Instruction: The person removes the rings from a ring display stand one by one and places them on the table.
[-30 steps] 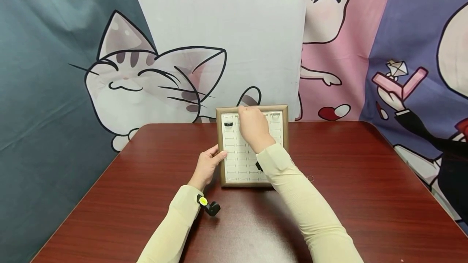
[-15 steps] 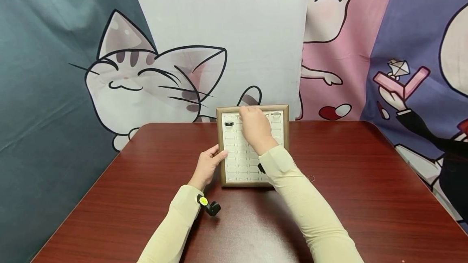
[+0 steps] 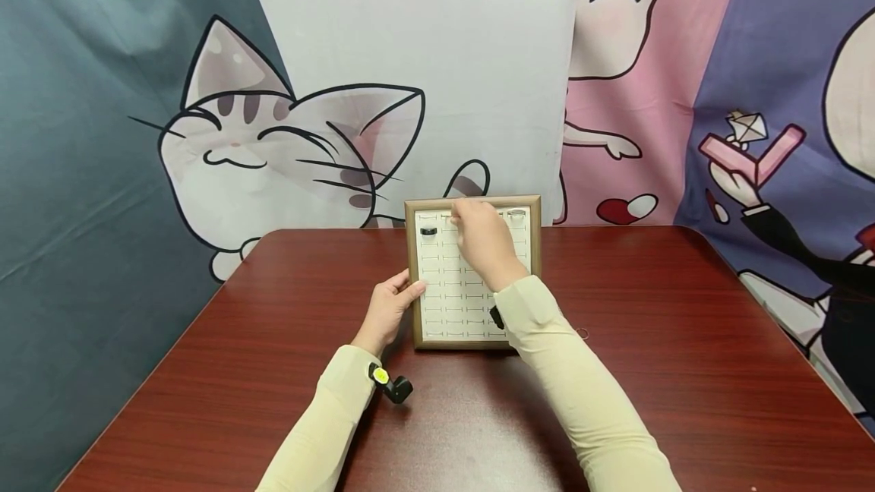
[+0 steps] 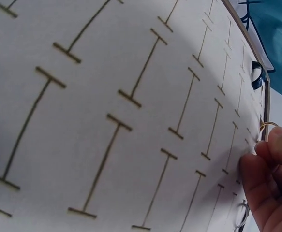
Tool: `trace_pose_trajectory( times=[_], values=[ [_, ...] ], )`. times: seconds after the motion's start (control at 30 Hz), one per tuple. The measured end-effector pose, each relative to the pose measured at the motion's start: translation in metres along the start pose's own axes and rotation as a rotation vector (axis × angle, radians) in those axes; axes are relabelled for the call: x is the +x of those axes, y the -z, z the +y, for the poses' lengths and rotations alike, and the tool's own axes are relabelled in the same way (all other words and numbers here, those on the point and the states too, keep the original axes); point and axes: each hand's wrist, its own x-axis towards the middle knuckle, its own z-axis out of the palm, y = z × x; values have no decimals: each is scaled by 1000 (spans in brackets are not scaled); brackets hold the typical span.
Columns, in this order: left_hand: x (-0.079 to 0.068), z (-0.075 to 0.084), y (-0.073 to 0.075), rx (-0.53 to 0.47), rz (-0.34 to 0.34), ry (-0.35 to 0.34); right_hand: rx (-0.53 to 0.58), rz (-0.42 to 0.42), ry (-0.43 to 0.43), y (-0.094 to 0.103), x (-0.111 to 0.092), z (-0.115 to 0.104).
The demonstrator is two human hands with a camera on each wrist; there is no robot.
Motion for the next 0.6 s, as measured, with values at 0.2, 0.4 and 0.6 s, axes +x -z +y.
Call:
trace_pose_trajectory(
  times=[0.2,0.4,0.6],
  values=[
    [7,-12,4,10,-6,7,13,26,26,-2,-2,3],
    [14,-25,7,-13,5,17,11,30,33,-2,-3,3],
    [14,-27,6,-18,22,16,-1,8,11,-2,-3,3]
  ],
)
